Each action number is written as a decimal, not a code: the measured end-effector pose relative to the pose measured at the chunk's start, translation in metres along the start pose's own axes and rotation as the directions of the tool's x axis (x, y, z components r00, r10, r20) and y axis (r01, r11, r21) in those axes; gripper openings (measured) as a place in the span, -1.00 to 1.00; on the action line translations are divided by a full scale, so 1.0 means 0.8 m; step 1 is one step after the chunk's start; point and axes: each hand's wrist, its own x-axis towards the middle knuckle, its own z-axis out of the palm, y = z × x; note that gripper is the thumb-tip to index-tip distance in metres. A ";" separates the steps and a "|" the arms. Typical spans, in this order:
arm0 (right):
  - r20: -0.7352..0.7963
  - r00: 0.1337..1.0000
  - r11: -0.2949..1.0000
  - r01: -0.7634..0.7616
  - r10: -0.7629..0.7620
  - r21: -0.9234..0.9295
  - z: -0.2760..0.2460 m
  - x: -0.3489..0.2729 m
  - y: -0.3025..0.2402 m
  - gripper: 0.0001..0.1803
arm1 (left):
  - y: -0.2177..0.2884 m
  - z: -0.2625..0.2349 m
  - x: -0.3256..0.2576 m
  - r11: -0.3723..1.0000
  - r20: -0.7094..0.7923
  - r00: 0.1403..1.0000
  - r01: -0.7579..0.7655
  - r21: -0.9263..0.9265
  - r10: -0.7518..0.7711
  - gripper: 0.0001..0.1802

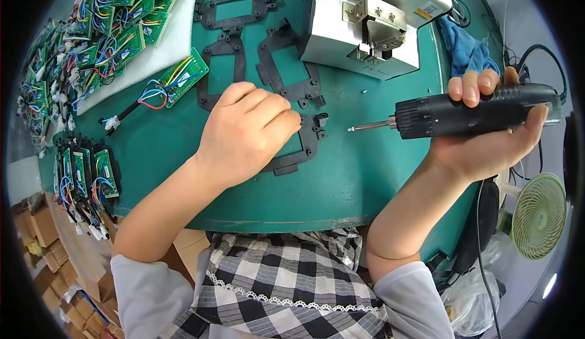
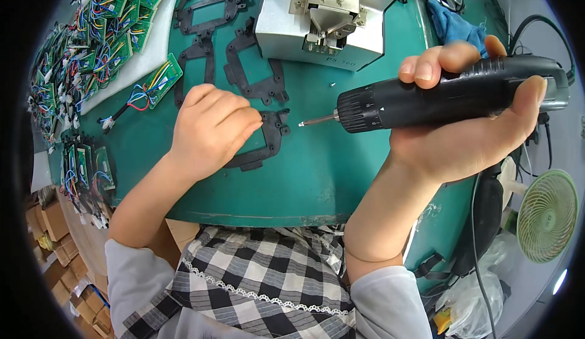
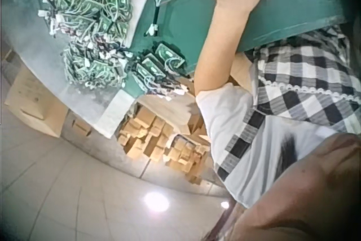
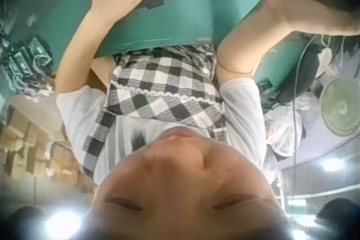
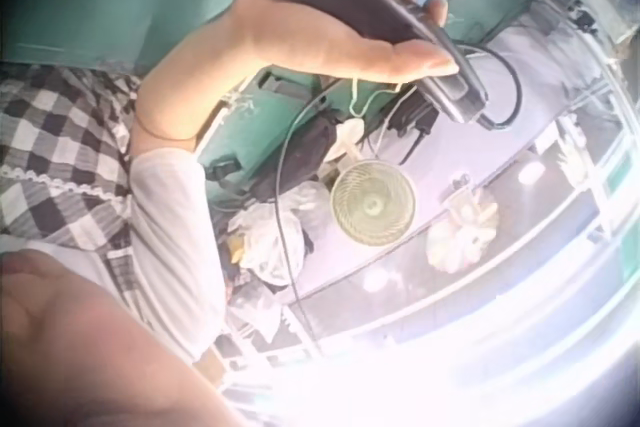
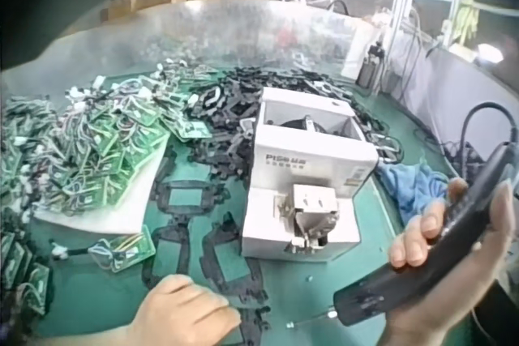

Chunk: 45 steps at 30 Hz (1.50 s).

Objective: The person repeatedly picks up green circuit boards with attached wires and black plastic frames from a pile on a green workbench. Using a black electric screwdriver, they fasten the boards into the frames and place the assembled units into a white jig. This process is repeated continuously throughout the clip.

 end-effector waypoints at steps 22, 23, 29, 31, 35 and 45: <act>-0.111 0.994 1.000 0.007 -0.010 -0.028 -0.015 0.019 0.007 -0.45 | -0.074 -0.127 -0.059 0.834 -0.032 0.906 0.401 0.380 -0.421 -0.54; -0.104 0.995 0.999 0.002 -0.005 -0.032 -0.012 0.017 0.008 -0.46 | -0.082 -0.120 -0.064 0.830 -0.043 0.904 0.408 0.379 -0.425 -0.54; -0.096 0.995 0.997 0.010 -0.017 -0.074 -0.005 0.015 0.019 -0.49 | -0.089 -0.106 -0.082 0.830 -0.022 0.842 0.535 0.159 -0.539 -0.62; -0.083 0.996 0.996 0.024 -0.031 -0.088 -0.002 0.014 0.019 -0.48 | -0.087 -0.106 -0.081 0.823 -0.038 0.832 0.553 0.130 -0.554 -0.65; -0.059 0.998 0.994 0.027 -0.034 -0.107 -0.002 0.009 0.020 -0.44 | -0.085 -0.110 -0.084 0.777 -0.022 0.778 0.628 0.045 -0.627 -0.68; -0.035 0.999 0.990 0.035 -0.040 -0.135 0.013 0.004 0.026 -0.44 | 0.016 -0.077 -0.049 0.958 0.017 0.962 0.273 -0.092 -0.273 -0.64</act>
